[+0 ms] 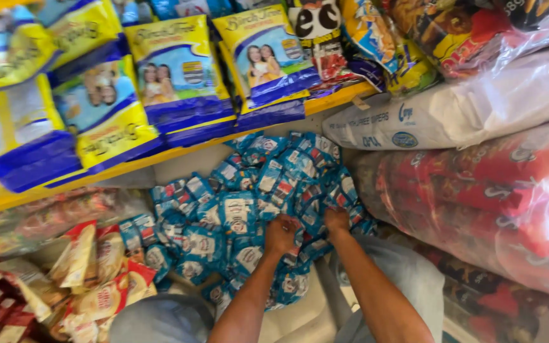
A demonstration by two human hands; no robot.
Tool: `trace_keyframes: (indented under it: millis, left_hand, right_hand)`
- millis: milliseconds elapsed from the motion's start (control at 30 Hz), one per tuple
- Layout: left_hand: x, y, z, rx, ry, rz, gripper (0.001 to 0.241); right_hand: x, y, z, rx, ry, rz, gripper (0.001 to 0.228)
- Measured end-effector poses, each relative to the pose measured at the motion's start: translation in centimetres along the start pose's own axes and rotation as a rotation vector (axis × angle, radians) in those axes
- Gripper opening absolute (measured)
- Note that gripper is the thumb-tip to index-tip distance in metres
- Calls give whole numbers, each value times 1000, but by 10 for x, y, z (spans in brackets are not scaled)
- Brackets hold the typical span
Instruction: Sorting and stocking milk powder sachets from a pile on the floor onto store shelves.
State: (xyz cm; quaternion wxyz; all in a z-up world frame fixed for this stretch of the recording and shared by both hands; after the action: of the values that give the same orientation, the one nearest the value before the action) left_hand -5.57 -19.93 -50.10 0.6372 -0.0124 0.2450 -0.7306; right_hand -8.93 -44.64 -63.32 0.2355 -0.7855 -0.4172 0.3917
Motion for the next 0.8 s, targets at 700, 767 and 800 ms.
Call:
trace_keyframes:
  millis: [700, 767, 800]
  left_hand:
    - [169, 110, -74, 103, 221, -4, 23]
    - [154, 104, -68, 294, 211, 43, 18]
    - [145, 97, -59, 478, 198, 87, 14]
  right_hand:
    - [55, 102, 106, 27, -74, -114, 59]
    - [76, 144, 141, -132, -88, -83, 50]
    - [86, 164, 152, -285, -105, -50, 42]
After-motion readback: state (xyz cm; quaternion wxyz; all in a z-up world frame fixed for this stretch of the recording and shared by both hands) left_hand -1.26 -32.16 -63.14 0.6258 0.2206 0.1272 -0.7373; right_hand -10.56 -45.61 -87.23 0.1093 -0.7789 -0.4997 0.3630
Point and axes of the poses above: each hand's wrist, its own y-axis towards the middle knuckle, its own x-axis out of the palm, z = x × y, the point moved 7 cm from there along y, towards the middle knuckle, and after that the axes turned 1 degree about -y, right-handed, at the moved point
